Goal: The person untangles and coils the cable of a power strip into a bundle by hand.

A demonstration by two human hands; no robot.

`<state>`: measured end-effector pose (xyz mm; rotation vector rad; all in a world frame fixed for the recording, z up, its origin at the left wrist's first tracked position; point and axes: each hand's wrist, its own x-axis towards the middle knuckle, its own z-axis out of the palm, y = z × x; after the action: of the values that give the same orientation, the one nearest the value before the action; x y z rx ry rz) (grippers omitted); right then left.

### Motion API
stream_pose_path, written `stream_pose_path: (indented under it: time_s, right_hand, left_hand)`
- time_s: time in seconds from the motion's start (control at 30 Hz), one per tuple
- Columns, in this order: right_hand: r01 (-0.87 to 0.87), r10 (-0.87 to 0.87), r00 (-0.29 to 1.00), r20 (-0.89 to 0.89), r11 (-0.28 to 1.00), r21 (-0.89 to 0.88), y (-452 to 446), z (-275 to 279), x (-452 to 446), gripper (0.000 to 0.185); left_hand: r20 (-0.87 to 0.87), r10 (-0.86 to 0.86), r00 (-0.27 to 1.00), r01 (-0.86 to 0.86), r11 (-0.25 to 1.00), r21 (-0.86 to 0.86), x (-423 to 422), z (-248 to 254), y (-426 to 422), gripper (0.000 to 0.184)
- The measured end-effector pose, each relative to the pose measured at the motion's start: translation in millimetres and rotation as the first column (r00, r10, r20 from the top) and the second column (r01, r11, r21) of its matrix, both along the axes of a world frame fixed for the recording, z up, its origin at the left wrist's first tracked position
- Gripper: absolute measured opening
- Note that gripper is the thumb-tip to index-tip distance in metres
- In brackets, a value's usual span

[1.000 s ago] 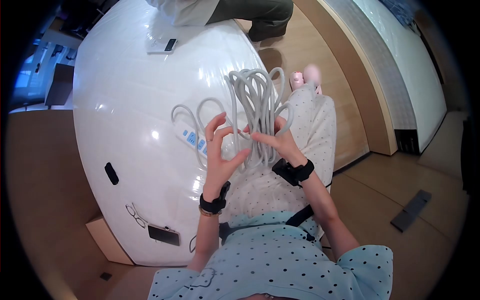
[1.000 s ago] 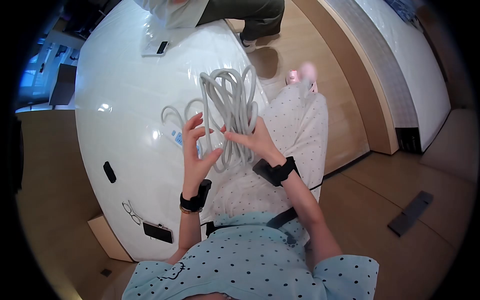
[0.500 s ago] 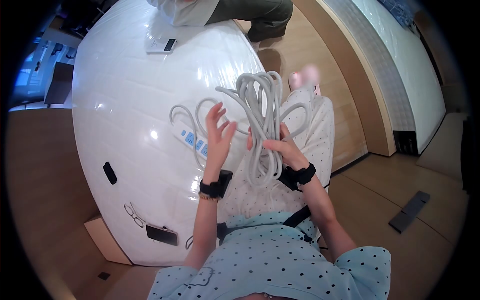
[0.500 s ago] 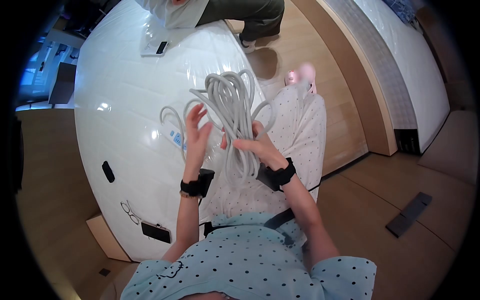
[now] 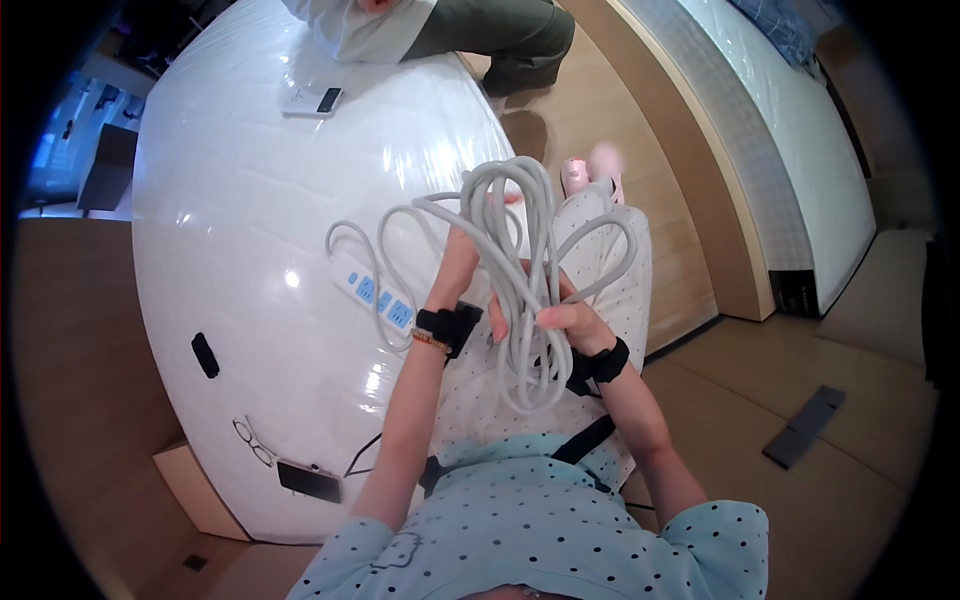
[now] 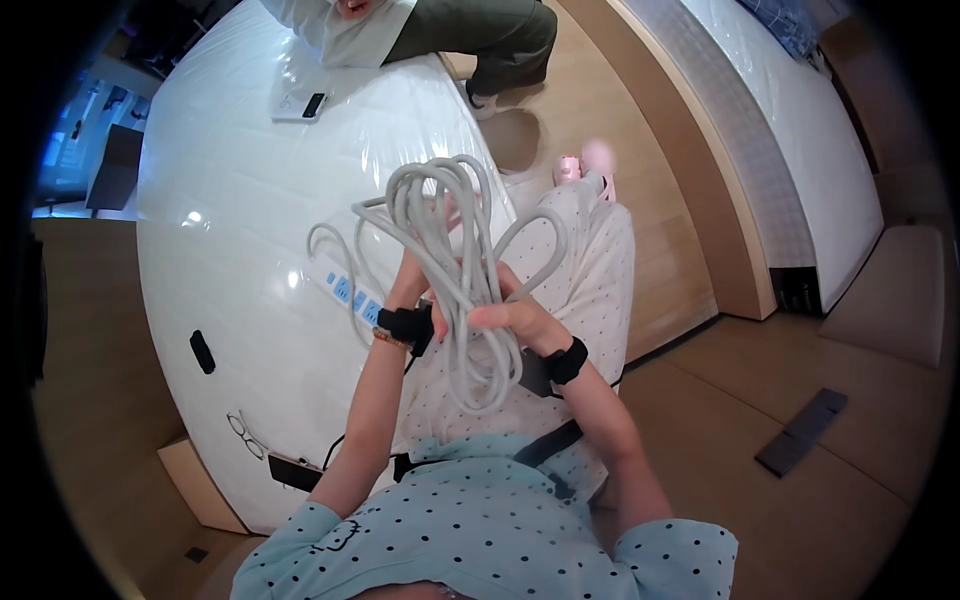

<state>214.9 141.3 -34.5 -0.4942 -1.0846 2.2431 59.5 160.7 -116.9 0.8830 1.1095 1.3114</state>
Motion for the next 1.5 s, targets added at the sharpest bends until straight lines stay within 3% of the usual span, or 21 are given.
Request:
stream_pose_path:
  time_s: [0.03,0.07,0.2,0.33,0.43,0.47,0.57,0.7,0.77,0.87,0.97,1.07,1.17,1.27,1.4,1.47,1.5]
  right_hand:
    - [0.023,-0.023,0.999,0.023,1.0,0.022,0,4,-1,0.066]
    - [0.03,-0.03,0.999,-0.036,0.999,0.022,4,1,-1,0.054]
    - [0.154,-0.16,0.975,0.154,0.987,0.052,24,-15,8,0.037]
    - [0.157,-0.221,0.916,0.336,0.966,0.208,28,-28,-6,0.035]
    - [0.188,-0.236,0.916,0.324,0.967,0.173,11,-26,-27,0.032]
    - [0.143,-0.244,0.822,0.515,0.963,0.228,6,-35,-31,0.044]
    - [0.149,-0.136,0.891,0.433,0.989,0.004,-2,-49,-34,0.052]
    - [0.213,-0.127,0.837,0.531,0.972,-0.103,-8,-77,-32,0.049]
    - [0.238,-0.159,0.904,0.397,0.958,-0.159,-7,-60,-30,0.043]
    - [0.252,-0.17,0.934,0.313,0.937,-0.244,-3,-51,-21,0.035]
    - [0.277,-0.2,0.935,0.292,0.928,-0.25,0,-48,-7,0.03]
    - [0.268,-0.214,0.946,0.245,0.94,-0.213,2,-45,1,0.032]
    - [0.256,-0.227,0.938,0.262,0.963,-0.083,4,-44,2,0.033]
    - [0.246,-0.209,0.94,0.27,0.963,-0.108,4,-41,1,0.035]
    - [0.194,-0.209,0.933,0.294,0.978,0.078,8,-40,2,0.034]
    - [0.216,-0.239,0.929,0.284,0.97,0.111,6,-39,0,0.034]
    - [0.264,-0.275,0.916,0.291,0.961,0.078,4,-39,-2,0.033]
  left_hand:
    - [-0.029,-0.029,0.999,0.028,0.999,-0.019,-6,-1,-5,0.045]
    - [-0.058,-0.059,0.997,0.057,0.998,-0.037,-12,-2,-11,0.042]
    - [-0.142,-0.062,0.988,0.046,0.992,-0.114,-32,34,-50,0.037]
    - [-0.201,-0.064,0.978,0.01,0.966,-0.258,-33,61,-80,0.04]
    - [-0.471,0.025,0.882,0.019,0.996,0.09,-15,49,-87,0.044]
    - [-0.394,-0.057,0.917,0.056,0.998,-0.015,-11,46,-89,0.053]
    - [-0.676,0.069,0.734,0.046,0.987,0.152,-2,23,-95,0.062]
    - [-0.906,-0.012,0.424,0.13,0.99,0.048,6,49,-97,0.058]
    - [-0.946,-0.019,0.323,0.148,0.989,0.031,5,52,-97,0.064]
    - [-0.809,0.051,0.585,0.064,0.992,0.108,-24,40,-95,0.056]
    - [-0.852,0.179,0.493,-0.304,0.952,0.024,-46,29,-102,0.046]
    - [-0.805,0.001,0.594,-0.384,0.879,-0.282,-57,24,-99,0.041]
    - [-0.812,0.112,0.573,-0.333,0.937,-0.105,-41,5,-90,0.037]
    - [-0.948,0.006,0.318,-0.172,0.984,-0.051,-17,1,-90,0.031]
    - [-0.956,-0.256,0.141,-0.164,0.947,-0.277,-17,-10,-92,0.033]
    - [-0.925,-0.342,0.164,-0.188,0.91,-0.369,-29,-5,-91,0.03]
    - [-0.851,-0.33,0.408,-0.162,0.892,-0.423,-38,-2,-90,0.028]
